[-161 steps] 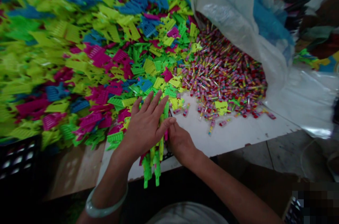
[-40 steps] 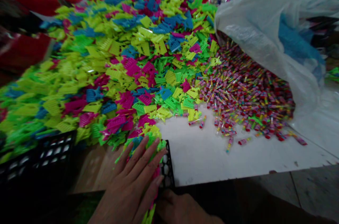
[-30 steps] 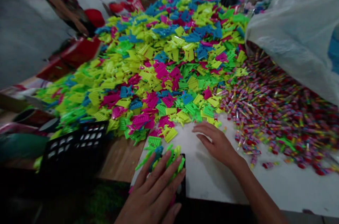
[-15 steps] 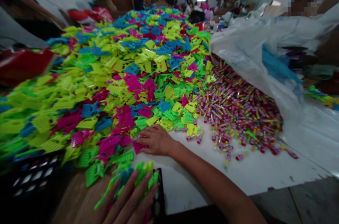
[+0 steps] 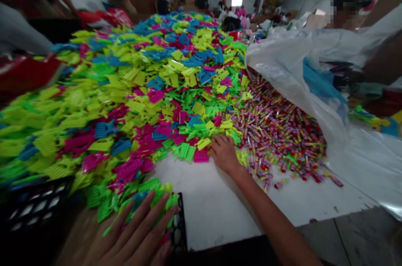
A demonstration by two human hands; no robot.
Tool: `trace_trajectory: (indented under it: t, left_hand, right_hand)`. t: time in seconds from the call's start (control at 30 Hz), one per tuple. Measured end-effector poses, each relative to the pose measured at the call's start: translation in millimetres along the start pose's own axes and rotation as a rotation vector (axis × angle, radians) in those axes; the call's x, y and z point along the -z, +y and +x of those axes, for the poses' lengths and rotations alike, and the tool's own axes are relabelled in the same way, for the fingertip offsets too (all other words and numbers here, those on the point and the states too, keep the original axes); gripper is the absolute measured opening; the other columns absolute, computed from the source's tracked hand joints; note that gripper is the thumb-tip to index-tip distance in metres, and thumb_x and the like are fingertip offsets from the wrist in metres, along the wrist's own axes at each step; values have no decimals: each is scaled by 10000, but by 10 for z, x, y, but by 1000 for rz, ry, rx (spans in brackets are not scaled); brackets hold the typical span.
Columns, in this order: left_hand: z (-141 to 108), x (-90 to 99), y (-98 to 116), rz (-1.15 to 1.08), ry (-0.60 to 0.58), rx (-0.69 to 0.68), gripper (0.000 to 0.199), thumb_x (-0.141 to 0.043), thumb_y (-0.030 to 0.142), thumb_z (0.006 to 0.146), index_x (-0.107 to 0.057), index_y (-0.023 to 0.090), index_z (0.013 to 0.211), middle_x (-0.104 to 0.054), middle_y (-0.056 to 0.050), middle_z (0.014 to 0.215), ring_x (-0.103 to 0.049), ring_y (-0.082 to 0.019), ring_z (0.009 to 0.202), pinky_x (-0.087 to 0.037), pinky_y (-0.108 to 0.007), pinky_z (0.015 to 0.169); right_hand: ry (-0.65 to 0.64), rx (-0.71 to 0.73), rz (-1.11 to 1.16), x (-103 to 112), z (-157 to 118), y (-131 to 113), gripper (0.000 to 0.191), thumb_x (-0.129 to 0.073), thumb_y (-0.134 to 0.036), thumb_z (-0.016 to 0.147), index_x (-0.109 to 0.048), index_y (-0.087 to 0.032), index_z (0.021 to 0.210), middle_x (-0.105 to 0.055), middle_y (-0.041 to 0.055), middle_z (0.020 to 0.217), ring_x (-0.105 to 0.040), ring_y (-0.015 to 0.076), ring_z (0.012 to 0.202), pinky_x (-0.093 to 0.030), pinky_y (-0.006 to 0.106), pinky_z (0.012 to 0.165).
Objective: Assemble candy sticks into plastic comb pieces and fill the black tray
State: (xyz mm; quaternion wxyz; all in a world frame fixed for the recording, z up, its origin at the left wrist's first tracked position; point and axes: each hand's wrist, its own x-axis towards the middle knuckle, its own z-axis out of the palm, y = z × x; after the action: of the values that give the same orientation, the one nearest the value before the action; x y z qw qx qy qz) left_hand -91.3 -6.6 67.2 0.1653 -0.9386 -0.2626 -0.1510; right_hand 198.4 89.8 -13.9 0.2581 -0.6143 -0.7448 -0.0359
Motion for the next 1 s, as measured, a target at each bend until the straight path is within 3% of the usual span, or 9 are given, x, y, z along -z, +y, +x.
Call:
trace_trajectory:
  t: [0.17,0.3,0.4,0.5,0.63,0.77,0.9,1.0]
  left_hand:
    - [43,84,42,-7,-4,37,431,-515,312,855,-547,236,1278,-527,-32,1390,-416,-237,1337,-63,-429,1204]
    - [79,66,-24,2,-20,136,449,-526,329,855,-536,233,1293,-510,-37,1405,-404,-247,1346,-87,-432,1202]
    - [88,-5,-164,10,-24,213,472,-520,341,856,-519,218,1312,-495,-53,1415,-387,-269,1355,-139,-458,1188]
    - [78,-83,-320,-17,-25,266,462,-500,378,863,-527,234,1301,-511,-54,1401,-400,-284,1346,-208,-498,1163]
    - [68,-162,-460,-33,-30,291,453,-469,424,872,-540,248,1283,-512,-49,1401,-384,-291,1355,-230,-512,1152]
    - [92,-209,-528,-42,-69,307,463,-433,435,886,-521,241,1297,-488,-69,1420,-344,-312,1375,-242,-549,1131]
    - [125,-176,-621,-52,-119,312,439,-418,393,906,-480,261,1320,-438,-69,1457,-345,-319,1372,-286,-580,1098]
    - [128,-114,-690,-46,-159,302,433,-414,352,913,-438,284,1340,-380,-45,1494,-333,-312,1378,-318,-576,1083]
  right_hand:
    - [126,12,82,57,65,-126,166,-560,-261,884,-661,-183,989,-623,92,1125,-507,240,1087,-329,427,975]
    - [166,46,102,6,142,-286,226,-496,-238,910,-642,-173,1070,-571,116,1232,-498,237,1141,-356,417,984]
    - [182,-13,16,87,45,-144,302,-484,-265,921,-605,-171,1181,-519,129,1312,-468,259,1197,-361,446,1006]
    - [236,-112,-66,325,-315,213,344,-470,-327,939,-573,-202,1242,-492,120,1353,-453,269,1230,-370,470,1022]
    - [255,-286,-201,622,-1096,623,441,-450,-437,941,-519,-218,1318,-446,134,1397,-439,301,1253,-380,507,1018]
    - [116,-467,-354,562,-1588,580,586,-372,-541,941,-431,-173,1394,-351,213,1448,-329,390,1320,-347,623,975]
    - [-16,-463,-376,323,-1444,350,578,-448,-523,920,-386,-244,1422,-281,181,1500,-216,428,1364,-192,732,980]
    - [-49,-357,-266,255,-1233,265,618,-495,-489,910,-321,-243,1449,-260,171,1514,-197,380,1388,-99,730,1017]
